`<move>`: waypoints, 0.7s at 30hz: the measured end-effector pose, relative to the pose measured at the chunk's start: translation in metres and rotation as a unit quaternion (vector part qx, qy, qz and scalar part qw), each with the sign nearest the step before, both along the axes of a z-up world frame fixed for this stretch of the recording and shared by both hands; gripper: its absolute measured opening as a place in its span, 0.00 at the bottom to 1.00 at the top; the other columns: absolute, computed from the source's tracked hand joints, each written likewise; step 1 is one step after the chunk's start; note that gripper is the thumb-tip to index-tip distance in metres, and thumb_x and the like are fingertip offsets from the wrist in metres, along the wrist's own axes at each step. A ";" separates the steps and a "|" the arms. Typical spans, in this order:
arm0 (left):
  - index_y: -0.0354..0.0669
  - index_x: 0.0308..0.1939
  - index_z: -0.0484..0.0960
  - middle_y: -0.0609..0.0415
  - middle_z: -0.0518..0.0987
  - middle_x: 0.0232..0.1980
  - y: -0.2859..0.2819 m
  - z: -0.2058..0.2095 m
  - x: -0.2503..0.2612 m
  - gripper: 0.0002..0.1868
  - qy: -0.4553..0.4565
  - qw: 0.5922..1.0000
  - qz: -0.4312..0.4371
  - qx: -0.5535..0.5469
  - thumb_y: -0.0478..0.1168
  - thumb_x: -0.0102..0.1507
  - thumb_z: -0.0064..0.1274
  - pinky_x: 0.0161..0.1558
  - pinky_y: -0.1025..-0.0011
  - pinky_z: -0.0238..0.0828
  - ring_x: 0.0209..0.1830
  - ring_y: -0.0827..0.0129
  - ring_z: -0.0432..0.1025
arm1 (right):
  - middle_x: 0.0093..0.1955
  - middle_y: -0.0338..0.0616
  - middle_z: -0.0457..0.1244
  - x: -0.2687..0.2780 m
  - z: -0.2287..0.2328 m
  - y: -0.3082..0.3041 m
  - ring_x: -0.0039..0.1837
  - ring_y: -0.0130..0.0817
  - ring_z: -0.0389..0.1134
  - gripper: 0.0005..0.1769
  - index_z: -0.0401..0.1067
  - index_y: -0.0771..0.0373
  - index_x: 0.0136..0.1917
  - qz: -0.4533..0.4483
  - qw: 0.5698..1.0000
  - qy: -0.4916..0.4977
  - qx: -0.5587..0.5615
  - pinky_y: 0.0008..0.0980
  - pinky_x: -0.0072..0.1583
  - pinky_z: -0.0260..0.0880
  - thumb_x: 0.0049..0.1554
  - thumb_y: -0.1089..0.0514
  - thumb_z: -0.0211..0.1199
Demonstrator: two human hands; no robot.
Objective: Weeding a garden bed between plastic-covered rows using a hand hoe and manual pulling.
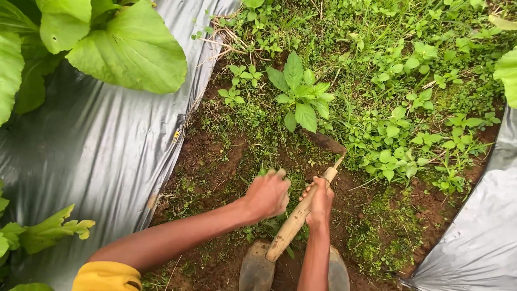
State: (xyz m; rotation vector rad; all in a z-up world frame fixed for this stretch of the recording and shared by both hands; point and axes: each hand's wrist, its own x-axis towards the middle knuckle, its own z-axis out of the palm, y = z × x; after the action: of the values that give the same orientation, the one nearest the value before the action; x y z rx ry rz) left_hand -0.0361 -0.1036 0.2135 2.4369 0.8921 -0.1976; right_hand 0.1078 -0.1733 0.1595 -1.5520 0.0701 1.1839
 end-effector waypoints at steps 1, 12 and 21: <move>0.32 0.40 0.81 0.37 0.75 0.49 0.012 -0.006 0.006 0.09 -0.001 1.000 0.000 0.001 0.30 0.63 0.45 0.28 0.67 0.78 0.41 0.54 0.74 | 0.30 0.34 0.57 -0.001 -0.001 0.005 0.29 0.25 0.60 0.09 0.63 0.58 0.44 0.000 1.000 -0.001 0.001 0.28 0.32 0.68 0.59 0.52 0.56; 0.41 0.54 0.84 0.49 0.77 0.58 0.100 -0.013 -0.014 0.13 0.147 0.898 -0.079 0.406 0.35 0.65 0.57 0.56 0.73 0.69 0.61 0.64 0.69 | 0.26 0.28 0.54 -0.048 -0.010 0.061 0.25 0.18 0.56 0.24 0.60 0.55 0.40 -0.029 0.956 0.278 0.086 0.19 0.29 0.65 0.68 0.36 0.48; 0.34 0.35 0.84 0.47 0.76 0.34 0.123 -0.101 -0.021 0.06 0.033 0.942 -0.026 0.332 0.27 0.62 0.52 0.37 0.72 0.72 0.36 0.64 0.73 | 0.29 0.37 0.56 -0.114 -0.005 0.084 0.27 0.26 0.63 0.30 0.59 0.60 0.42 -0.009 0.985 0.174 -0.003 0.30 0.29 0.71 0.65 0.31 0.47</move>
State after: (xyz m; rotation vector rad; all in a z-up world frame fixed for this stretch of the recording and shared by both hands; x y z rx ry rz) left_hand -0.0566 0.0193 0.1126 3.0914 1.0514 0.0139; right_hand -0.0063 -0.0890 0.1544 -1.3320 0.3193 1.4304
